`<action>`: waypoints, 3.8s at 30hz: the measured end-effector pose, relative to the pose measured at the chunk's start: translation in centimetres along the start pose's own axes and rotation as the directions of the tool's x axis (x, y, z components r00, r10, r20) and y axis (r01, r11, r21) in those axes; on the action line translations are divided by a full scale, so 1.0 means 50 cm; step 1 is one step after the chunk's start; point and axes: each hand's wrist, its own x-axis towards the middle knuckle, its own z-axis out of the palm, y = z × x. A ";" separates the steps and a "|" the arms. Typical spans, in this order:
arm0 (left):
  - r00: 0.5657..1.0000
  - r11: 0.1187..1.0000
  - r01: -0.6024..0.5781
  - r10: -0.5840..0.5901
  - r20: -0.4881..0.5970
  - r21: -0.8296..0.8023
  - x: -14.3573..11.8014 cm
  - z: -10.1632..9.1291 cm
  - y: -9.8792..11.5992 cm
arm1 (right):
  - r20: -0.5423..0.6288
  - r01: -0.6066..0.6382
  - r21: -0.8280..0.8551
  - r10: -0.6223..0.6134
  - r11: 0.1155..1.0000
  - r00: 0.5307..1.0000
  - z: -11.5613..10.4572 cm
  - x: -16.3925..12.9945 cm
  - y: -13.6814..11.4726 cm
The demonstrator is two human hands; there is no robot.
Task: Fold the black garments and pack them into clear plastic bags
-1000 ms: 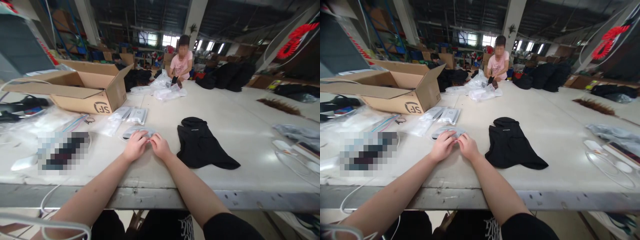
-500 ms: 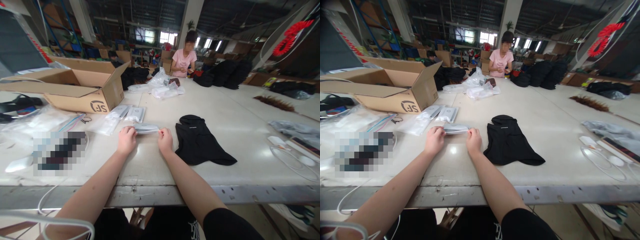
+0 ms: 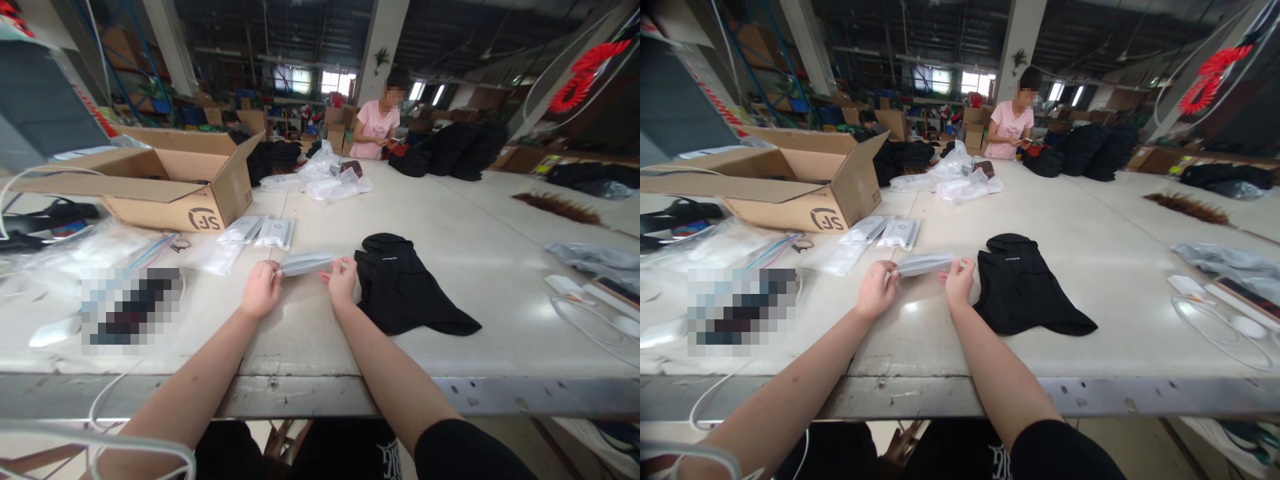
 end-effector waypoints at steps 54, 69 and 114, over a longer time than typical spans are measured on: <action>0.774 0.641 0.420 -0.622 0.115 0.642 -0.060 -0.117 -0.118 | 0.125 -0.294 0.229 0.271 0.928 0.954 0.098 0.056 -0.082; 0.779 0.659 0.423 -0.615 0.122 0.621 -0.058 -0.118 -0.117 | 0.165 0.164 -0.984 0.005 0.071 0.986 -0.240 0.019 -0.131; 0.872 0.882 0.401 -0.283 0.400 -0.248 -0.113 -0.211 -0.055 | 0.785 0.750 -0.505 -0.135 0.428 0.605 -0.253 -0.123 -0.061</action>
